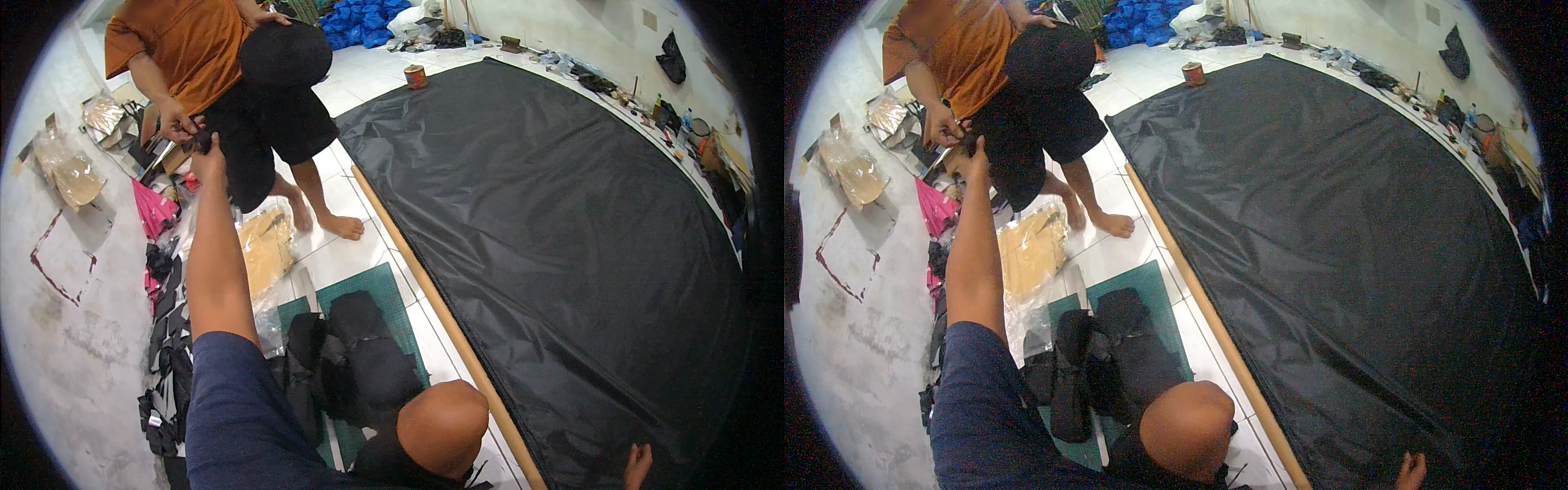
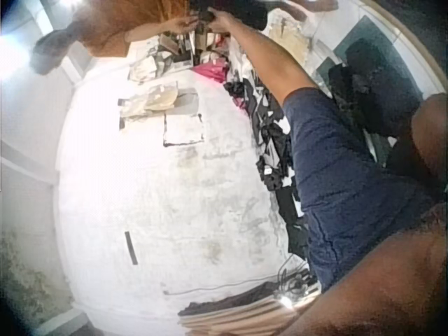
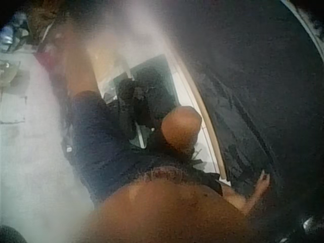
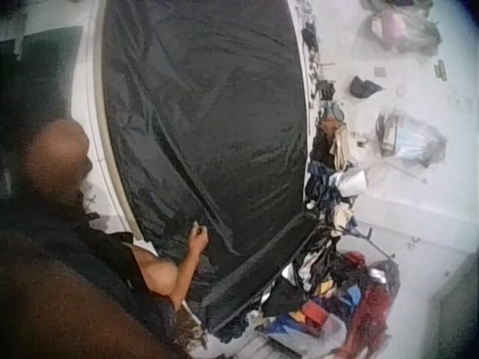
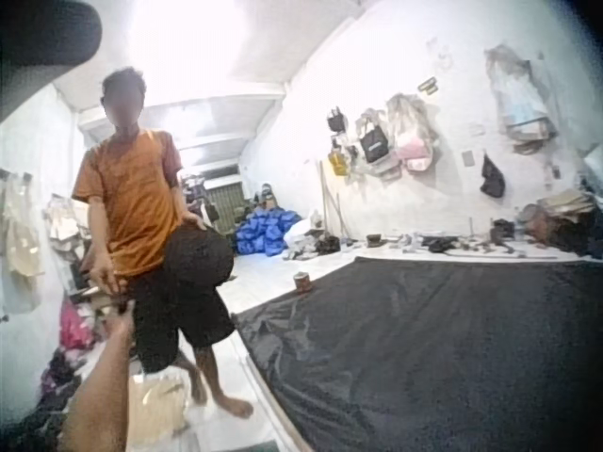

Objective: The person unfolds a large black fabric sheet on the floor, smooths it out, and uses a wooden stick to measure and align it. They then use scissors to cut the fabric along a straight line and fold the cut piece.

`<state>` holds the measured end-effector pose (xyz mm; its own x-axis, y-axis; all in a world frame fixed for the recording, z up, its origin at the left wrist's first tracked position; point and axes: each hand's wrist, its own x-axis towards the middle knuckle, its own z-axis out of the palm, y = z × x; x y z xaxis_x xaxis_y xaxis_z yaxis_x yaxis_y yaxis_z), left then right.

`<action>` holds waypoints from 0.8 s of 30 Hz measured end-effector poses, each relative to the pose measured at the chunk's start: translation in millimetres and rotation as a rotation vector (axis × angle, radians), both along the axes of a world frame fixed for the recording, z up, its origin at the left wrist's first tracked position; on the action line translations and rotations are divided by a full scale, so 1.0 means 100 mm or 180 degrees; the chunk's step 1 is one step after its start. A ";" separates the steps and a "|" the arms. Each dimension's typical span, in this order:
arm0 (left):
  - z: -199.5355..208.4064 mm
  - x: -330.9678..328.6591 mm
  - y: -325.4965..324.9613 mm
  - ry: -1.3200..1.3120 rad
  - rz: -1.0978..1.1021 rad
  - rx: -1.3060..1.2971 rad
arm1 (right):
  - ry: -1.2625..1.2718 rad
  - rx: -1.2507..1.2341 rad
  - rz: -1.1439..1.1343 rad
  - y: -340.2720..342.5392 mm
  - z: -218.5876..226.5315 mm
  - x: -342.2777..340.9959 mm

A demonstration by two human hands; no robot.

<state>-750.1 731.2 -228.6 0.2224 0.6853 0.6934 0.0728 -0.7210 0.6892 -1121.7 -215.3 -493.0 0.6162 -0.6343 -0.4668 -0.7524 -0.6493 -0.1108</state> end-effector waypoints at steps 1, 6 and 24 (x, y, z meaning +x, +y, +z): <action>0.02 -0.04 0.03 -0.0026 -0.0348 0.0034 | -0.0057 -0.0028 0.0051 -0.04 -0.07 -0.03; -0.24 -0.37 -0.61 -0.0486 -0.1689 -0.0907 | 0.0069 -0.0060 0.0457 0.17 0.15 0.04; -0.52 -1.06 -1.03 -0.1696 -0.2854 -0.2088 | -0.0913 -0.0377 0.1178 -0.16 -0.20 -0.20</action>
